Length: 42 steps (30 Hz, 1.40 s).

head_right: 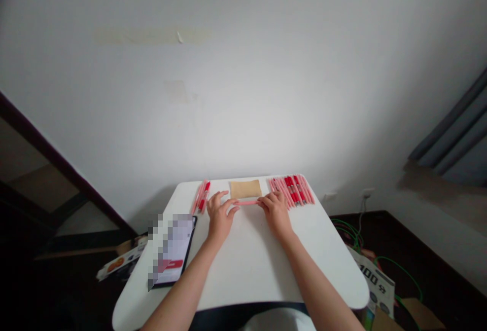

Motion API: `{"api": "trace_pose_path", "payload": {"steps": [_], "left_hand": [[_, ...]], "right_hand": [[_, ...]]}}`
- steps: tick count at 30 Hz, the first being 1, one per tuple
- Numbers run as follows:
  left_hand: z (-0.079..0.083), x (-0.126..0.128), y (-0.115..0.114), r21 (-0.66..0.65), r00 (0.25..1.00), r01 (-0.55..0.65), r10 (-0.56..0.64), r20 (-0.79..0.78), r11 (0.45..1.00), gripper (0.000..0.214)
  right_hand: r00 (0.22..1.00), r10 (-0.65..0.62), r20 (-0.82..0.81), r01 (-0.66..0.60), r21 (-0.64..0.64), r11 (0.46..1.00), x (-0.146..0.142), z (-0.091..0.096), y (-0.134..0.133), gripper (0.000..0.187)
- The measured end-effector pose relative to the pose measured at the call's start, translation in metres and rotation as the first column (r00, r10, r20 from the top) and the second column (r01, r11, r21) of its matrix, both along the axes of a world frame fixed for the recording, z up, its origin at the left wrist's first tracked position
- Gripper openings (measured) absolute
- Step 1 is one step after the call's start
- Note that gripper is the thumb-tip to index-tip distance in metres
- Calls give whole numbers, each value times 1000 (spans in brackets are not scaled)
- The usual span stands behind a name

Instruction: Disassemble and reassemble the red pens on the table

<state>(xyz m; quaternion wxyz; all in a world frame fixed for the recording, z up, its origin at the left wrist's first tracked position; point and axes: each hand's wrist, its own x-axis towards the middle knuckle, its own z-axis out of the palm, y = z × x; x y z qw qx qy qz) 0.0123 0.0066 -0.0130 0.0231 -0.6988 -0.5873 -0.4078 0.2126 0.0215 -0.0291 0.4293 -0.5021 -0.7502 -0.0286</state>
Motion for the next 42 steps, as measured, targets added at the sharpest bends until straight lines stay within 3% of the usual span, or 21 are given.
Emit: {"api": "trace_pose_path", "payload": {"steps": [14, 28, 42], "left_hand": [[4, -6, 1, 35, 998, -15, 17, -65, 999, 12], [5, -4, -2, 17, 985, -8, 11, -173, 1000, 16], [3, -7, -1, -96, 991, 32, -43, -123, 995, 20]], "right_hand": [[996, 84, -17, -85, -91, 992, 3, 0, 0, 28], [998, 49, 26, -47, -48, 998, 3, 2, -3, 26], [995, -2, 98, -1, 27, 1000, 1, 10, -9, 20]]}}
